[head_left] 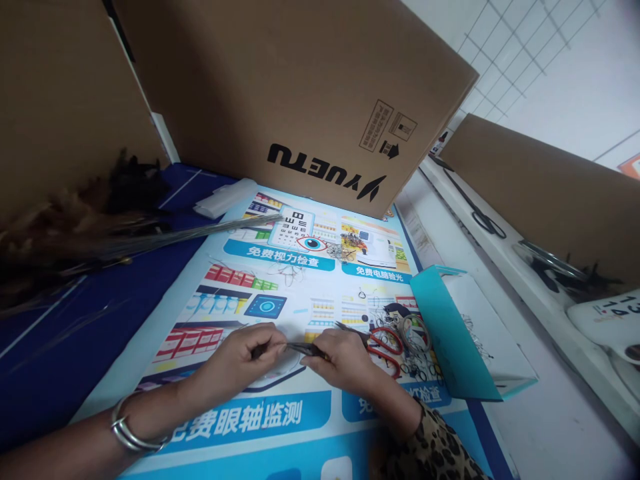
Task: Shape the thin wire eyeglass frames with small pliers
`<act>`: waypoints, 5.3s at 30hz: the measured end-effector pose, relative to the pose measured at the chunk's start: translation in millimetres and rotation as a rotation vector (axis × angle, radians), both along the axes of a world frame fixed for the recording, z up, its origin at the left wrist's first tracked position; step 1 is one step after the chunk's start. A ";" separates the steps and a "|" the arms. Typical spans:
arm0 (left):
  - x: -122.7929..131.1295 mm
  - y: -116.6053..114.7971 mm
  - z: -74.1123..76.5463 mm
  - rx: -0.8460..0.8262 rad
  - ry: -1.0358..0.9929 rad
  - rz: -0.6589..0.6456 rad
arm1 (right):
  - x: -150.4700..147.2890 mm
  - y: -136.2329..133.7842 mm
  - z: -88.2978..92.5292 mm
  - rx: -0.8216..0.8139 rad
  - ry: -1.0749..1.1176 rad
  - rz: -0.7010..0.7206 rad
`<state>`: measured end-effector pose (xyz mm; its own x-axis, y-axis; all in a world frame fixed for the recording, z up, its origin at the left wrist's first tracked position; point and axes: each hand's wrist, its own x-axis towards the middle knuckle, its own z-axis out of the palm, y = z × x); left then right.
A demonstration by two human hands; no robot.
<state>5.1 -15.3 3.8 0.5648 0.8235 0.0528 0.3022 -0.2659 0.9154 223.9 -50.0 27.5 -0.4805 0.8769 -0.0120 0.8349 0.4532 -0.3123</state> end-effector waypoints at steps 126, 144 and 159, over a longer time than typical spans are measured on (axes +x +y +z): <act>-3.3 6.8 3.4 -0.459 -0.229 -0.093 | -12.2 -6.7 0.2 -0.090 0.148 -0.059; -5.8 7.4 0.7 -0.557 -0.267 -0.179 | -7.5 -5.0 0.4 -0.132 0.188 -0.018; -3.8 7.5 5.5 -0.538 -0.283 -0.183 | -9.1 -2.9 -0.8 -0.131 0.133 -0.043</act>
<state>1.2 -7.8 9.3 0.7237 0.6679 -0.1740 0.0223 0.2293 0.9731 214.8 -52.9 26.8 -0.4472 0.8919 -0.0667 0.8003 0.3657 -0.4751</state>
